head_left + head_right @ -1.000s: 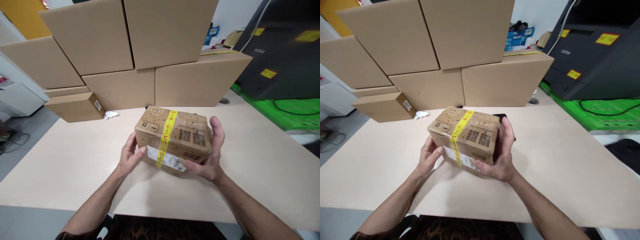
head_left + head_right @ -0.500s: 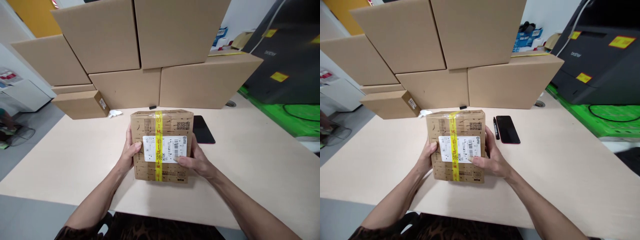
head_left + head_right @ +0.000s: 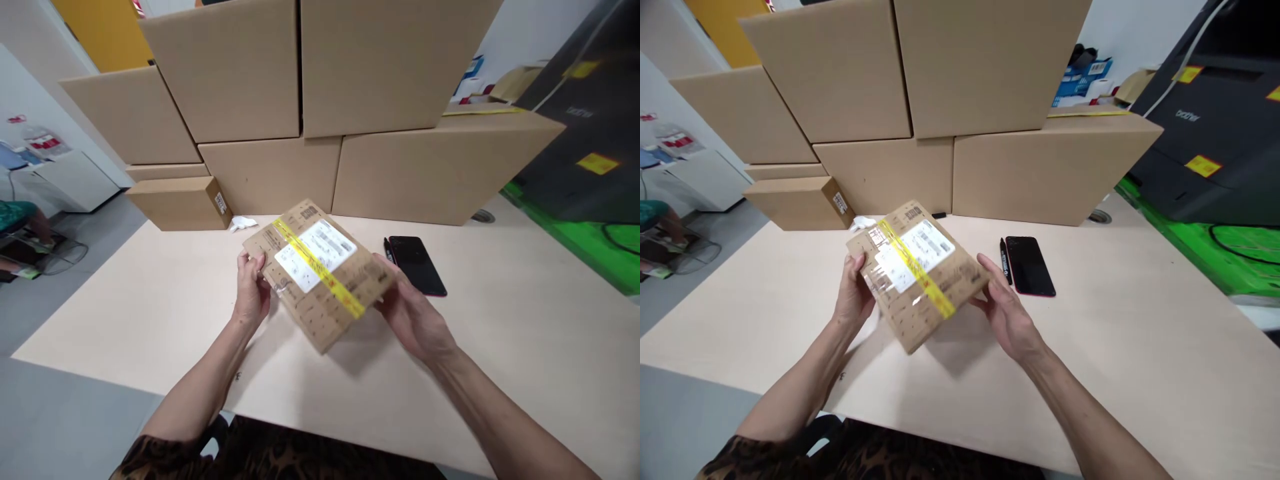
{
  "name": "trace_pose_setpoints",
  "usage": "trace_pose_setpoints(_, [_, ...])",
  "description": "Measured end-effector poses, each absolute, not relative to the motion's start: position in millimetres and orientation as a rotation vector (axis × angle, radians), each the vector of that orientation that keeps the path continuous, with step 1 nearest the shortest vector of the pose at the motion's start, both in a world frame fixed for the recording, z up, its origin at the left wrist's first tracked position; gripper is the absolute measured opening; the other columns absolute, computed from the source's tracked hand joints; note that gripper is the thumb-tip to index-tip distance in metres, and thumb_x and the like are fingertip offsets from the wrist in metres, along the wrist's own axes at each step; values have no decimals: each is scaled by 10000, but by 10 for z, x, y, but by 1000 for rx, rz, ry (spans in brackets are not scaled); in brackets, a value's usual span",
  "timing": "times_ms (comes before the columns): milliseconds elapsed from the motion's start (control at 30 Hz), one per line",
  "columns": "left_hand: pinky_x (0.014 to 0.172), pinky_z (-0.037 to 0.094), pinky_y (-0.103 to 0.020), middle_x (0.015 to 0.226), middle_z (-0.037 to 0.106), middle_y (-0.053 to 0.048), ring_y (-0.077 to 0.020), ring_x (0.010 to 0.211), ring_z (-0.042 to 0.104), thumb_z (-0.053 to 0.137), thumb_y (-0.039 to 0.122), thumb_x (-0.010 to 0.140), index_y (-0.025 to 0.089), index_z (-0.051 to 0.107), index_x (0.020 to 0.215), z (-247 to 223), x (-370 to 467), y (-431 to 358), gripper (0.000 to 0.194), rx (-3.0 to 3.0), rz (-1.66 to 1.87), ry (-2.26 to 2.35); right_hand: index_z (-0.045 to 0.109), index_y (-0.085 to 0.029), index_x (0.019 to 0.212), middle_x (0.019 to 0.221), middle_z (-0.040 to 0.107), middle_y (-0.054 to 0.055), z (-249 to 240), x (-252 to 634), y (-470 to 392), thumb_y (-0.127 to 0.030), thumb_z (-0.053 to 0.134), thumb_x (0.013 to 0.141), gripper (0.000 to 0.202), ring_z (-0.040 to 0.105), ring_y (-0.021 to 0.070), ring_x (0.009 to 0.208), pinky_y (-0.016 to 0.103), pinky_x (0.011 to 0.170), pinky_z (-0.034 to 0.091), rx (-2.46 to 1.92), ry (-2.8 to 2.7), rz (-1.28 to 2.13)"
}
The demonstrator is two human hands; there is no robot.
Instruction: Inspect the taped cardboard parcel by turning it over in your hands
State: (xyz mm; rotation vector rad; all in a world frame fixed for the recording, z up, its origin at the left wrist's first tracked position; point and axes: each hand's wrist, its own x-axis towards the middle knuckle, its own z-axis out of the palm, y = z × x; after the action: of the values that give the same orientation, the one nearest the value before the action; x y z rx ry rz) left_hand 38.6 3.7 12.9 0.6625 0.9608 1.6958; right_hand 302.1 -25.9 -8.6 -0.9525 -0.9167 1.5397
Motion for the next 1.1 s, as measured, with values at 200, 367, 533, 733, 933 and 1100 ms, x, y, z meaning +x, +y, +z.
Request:
trace_pose_setpoints(200, [768,494,-287,1018,674,15,-178,917,624,952,702,616,243,554,888,77,508,-18,666,722,1572,1150,740,-408,1205,1354,764,-15,-145,2996,-107,-627,817,807,461,663,331,1358,528,1038,626,-889,-632,1424])
trace_pose_setpoints(367, [812,468,-289,936,651,1,-179,914,577,885,787,661,218,623,873,3,590,-89,661,930,1424,1149,779,-360,1067,1238,803,-42,-268,3195,108,-551,872,772,363,662,317,1368,514,1076,617,-917,-524,1218])
trace_pose_setpoints(533, [786,496,-299,929,699,-6,-182,887,622,866,782,696,210,661,886,-33,553,-82,637,898,1359,1131,804,-336,1068,1233,816,-8,-309,3218,154,-590,898,742,423,680,343,1349,540,1078,620,-948,-573,1177])
trace_pose_setpoints(733, [1115,525,-454,1386,728,-91,-307,1315,650,909,517,803,254,698,1310,-81,507,-60,609,1060,1343,997,786,-363,1174,1251,815,-2,-309,3147,93,-615,834,821,436,674,317,1370,552,1154,569,-896,-749,1133])
trace_pose_setpoints(933, [1310,351,-541,1557,607,-81,-321,1513,504,910,376,826,332,630,1408,-193,457,-41,648,1355,1469,895,785,-350,1167,1356,780,-2,-234,3083,99,-670,686,913,420,623,295,1424,546,1262,457,-810,-818,1003])
trace_pose_setpoints(1100, [1258,422,-539,1562,617,-98,-343,1503,513,775,513,943,312,626,1462,-83,442,-34,577,1282,1380,892,768,-356,1202,1363,770,24,-198,3054,51,-698,595,960,453,596,310,1450,552,1227,474,-784,-974,1055])
